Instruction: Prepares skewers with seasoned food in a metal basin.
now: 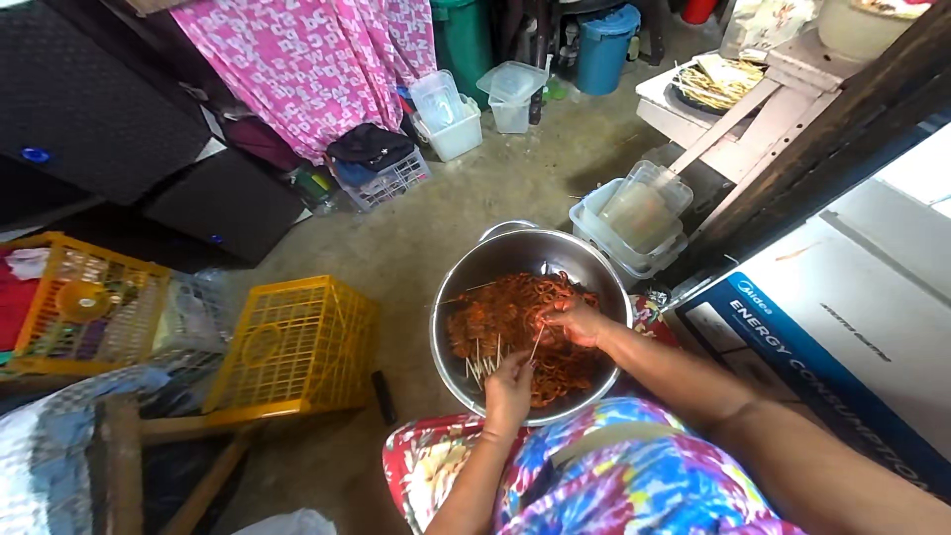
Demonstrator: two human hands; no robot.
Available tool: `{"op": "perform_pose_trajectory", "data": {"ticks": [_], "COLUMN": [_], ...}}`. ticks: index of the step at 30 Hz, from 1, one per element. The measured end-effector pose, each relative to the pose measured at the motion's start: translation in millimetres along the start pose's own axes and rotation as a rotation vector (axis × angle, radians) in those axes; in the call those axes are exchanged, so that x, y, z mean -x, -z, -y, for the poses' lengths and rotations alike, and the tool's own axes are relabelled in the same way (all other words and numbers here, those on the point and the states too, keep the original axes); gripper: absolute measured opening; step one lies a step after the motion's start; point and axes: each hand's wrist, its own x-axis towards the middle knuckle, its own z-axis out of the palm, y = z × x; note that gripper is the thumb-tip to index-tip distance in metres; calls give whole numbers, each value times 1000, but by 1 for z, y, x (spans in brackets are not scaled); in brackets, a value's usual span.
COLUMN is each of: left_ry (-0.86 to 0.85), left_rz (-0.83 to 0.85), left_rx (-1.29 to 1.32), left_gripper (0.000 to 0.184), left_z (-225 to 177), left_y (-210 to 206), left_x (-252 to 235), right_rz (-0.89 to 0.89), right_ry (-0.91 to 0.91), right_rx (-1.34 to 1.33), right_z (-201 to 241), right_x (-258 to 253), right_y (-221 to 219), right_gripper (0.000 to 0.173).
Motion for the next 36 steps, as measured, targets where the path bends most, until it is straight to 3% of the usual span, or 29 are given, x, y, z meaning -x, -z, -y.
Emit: {"op": "perform_pose_trajectory", "data": {"ticks": [3,12,17,20,23,27,30,36], "left_ry": [3,-29,-42,-68,-46,-86,-119,-89], "left_rz": [1,-15,-28,-125,-217,-168,-65,-5], "left_rx": [0,35,31,-3,8,45,43,72], "left_gripper": [19,17,18,18,21,21,20,20], "left_z": [0,3,4,4,5,8,8,6], "left_y": [0,-2,-1,-1,-1,-2,-2,0], "left_x": [0,0,1,4,3,1,1,3], "right_rz": [9,36,129,182,78,-129,-161,-175], "right_ry": [-12,-175,-212,-65,16,42,64,73], "right_rx": [-8,-223,-99,91,125,-210,-297,-177], "right_z": [-3,-2,-8,-12,-12,-2,2,-1], "right_x": [-1,-2,-1,-2,-6,-7,-8,-9], "right_y": [-2,2,-6,-3,6,12,11,9], "right_gripper": [23,12,13,18,21,22,21,21]}}
